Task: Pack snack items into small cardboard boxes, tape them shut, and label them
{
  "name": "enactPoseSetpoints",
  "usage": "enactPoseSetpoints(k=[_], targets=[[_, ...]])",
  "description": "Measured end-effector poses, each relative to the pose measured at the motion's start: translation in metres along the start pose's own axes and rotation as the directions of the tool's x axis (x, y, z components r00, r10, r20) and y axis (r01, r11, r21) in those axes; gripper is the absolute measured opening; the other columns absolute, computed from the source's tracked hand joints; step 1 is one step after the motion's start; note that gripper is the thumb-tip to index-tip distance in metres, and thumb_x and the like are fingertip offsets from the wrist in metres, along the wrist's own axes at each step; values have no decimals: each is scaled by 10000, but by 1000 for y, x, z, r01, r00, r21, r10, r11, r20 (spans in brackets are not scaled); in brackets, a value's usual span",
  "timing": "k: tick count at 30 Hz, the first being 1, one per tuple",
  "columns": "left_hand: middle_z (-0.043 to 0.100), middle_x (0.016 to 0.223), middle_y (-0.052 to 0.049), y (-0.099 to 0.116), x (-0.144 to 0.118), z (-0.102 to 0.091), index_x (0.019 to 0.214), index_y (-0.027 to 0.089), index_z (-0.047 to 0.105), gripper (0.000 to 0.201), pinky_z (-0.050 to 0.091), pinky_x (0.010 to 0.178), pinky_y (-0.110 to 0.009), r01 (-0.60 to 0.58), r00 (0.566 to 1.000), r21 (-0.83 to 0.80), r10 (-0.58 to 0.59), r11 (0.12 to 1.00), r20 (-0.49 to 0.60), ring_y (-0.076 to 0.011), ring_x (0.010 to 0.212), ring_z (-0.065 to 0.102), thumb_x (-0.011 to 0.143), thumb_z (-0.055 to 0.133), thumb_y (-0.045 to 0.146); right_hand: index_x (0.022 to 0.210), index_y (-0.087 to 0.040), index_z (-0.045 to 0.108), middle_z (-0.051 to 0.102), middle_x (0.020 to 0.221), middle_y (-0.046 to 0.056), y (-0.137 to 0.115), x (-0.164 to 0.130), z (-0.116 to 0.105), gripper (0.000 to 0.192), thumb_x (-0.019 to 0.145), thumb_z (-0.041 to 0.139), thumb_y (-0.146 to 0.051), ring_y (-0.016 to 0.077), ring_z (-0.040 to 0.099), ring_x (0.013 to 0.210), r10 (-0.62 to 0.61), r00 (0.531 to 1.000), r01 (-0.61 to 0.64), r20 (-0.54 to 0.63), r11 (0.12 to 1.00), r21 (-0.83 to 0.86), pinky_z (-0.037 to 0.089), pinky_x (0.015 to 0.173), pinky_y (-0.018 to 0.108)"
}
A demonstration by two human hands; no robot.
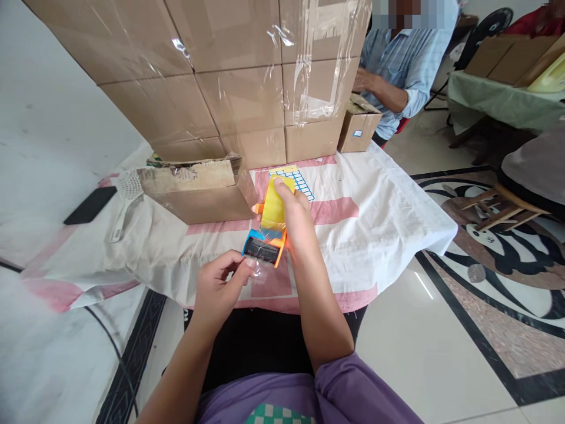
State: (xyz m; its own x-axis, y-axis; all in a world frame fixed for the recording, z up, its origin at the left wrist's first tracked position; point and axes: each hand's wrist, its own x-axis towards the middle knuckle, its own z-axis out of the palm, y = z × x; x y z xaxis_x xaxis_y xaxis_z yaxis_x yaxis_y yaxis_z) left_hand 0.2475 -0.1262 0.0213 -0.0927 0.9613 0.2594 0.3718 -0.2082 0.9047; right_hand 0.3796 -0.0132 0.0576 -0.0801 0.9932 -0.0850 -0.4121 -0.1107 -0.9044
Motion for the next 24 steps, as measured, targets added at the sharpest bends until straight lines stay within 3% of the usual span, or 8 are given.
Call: enactPoseSetpoints(k=[7, 14, 18, 24], targets=[[505, 562, 50, 5, -1, 2, 665, 189, 590, 262, 346, 543, -228, 84, 996, -23, -84, 996, -1, -93, 556, 427, 905, 605, 293, 935, -223, 623, 693, 771, 74, -1, -2, 1, 407, 800, 652, -606, 293, 708, 764, -12, 999, 11, -33, 1000, -24, 560, 591, 411], [673, 674, 9, 3, -2, 0, 732, 187, 683, 159, 418, 582, -221, 132, 987, -87, -123, 987, 100, -109, 615, 551, 833, 683, 310, 900, -235, 591, 693, 742, 63, -3, -4, -1, 395, 795, 659, -610, 291, 719, 767, -37, 999, 37, -19, 999, -12, 580, 612, 410], [662, 634, 15, 4, -2, 3, 691, 184, 675, 186, 425, 546, -213, 200, 980, -156, -194, 967, 54, -105, 576, 540, 696, 804, 318, 908, -230, 611, 703, 742, 64, -5, -6, 2, 393, 794, 673, -601, 284, 719, 724, -31, 999, 31, -22, 999, -13, 583, 572, 404], [607, 564, 37, 5, -1, 11, 571, 187, 559, 283, 397, 510, -207, 177, 982, -130, -183, 976, -39, -87, 520, 483, 695, 786, 303, 944, -225, 618, 726, 745, 69, -9, -12, 8, 413, 795, 675, -607, 283, 708, 650, 11, 999, -10, 34, 1000, -18, 580, 521, 416]])
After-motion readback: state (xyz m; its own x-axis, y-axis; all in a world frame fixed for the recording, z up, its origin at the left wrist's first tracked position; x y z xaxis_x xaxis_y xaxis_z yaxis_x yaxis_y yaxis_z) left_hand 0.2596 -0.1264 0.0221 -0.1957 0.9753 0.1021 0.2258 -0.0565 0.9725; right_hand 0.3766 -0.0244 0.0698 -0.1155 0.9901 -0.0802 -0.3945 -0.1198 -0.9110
